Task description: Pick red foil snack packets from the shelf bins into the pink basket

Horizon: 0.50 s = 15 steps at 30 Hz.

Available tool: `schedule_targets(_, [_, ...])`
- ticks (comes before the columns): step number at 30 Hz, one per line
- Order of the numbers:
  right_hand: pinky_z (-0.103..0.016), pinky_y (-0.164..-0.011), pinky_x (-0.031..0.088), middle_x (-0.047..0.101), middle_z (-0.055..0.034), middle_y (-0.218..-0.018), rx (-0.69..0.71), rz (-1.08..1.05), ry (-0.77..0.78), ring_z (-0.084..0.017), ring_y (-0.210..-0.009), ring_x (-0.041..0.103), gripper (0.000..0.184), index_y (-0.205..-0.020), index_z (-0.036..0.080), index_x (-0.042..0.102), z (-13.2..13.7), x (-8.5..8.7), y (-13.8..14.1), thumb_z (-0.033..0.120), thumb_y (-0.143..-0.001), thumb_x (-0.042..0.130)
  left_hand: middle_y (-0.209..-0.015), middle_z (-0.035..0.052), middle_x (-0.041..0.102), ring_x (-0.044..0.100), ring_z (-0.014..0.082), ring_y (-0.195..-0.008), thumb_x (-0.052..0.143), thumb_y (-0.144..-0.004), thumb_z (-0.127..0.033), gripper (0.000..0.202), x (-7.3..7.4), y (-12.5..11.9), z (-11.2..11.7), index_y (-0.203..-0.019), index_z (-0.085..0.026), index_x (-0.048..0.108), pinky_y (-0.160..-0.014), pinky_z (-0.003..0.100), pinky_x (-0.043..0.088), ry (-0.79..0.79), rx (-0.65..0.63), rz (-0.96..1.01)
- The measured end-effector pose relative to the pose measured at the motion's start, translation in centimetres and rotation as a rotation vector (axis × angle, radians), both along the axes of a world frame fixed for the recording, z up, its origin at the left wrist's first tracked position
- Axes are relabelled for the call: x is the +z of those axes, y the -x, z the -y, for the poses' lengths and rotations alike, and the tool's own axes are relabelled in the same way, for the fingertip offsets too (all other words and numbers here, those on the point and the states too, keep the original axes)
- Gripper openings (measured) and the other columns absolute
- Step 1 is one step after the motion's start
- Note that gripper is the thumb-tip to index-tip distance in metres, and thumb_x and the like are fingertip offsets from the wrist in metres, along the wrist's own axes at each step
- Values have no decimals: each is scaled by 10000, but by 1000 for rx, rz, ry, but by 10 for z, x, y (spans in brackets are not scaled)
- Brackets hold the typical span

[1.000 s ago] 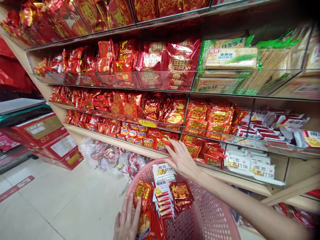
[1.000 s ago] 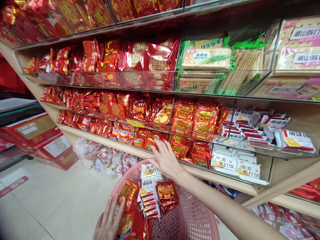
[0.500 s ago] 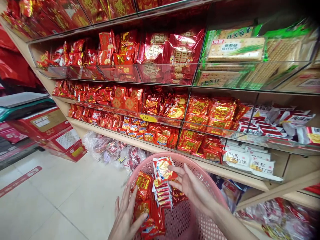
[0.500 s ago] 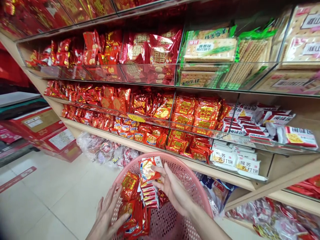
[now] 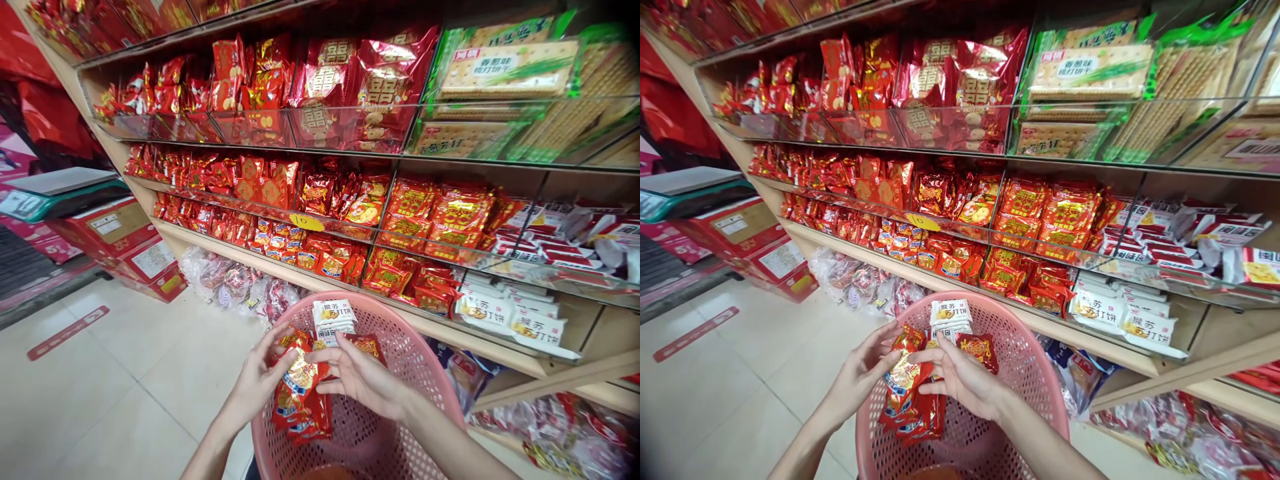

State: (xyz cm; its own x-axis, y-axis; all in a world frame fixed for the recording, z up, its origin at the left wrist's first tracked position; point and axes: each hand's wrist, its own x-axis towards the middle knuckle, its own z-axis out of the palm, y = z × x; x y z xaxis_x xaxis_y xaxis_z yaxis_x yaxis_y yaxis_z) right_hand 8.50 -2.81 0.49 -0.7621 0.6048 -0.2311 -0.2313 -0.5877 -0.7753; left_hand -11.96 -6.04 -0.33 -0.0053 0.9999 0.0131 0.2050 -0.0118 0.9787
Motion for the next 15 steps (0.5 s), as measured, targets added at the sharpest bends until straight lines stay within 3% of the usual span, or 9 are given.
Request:
schedule_targets(4, [-342, -933, 429, 595, -88, -1189, -8, 36, -36, -165, -1012, 550, 622, -1070, 186, 650, -2, -2, 4, 646, -870, 283, -1058, 81, 647, 596, 197, -945, 640, -744, -430, 530, 1, 3, 0, -1199, -177, 543, -857, 335, 487, -6, 28, 44])
schedule_targets(9, [-402, -1015, 365, 566, -89, -1263, -116, 145, -121, -203, -1154, 503, 531, -1140, 216, 611, -2, -13, 1, 608, -862, 386, -1032, 80, 653, 613, 207, -926, 672, -699, -478, 574, -2, 19, 5, -1174, -175, 566, -818, 326, 510, 4, 245, 80])
schedule_targets(15, [-409, -987, 396, 565, -107, -1260, -174, 230, -132, -212, -1116, 544, 474, -1106, 202, 626, 10, -24, 6, 568, -851, 465, -1016, 103, 670, 634, 217, -851, 686, -668, -527, 651, -4, 29, 14, -1186, -154, 559, -730, 321, 534, 26, 412, 119])
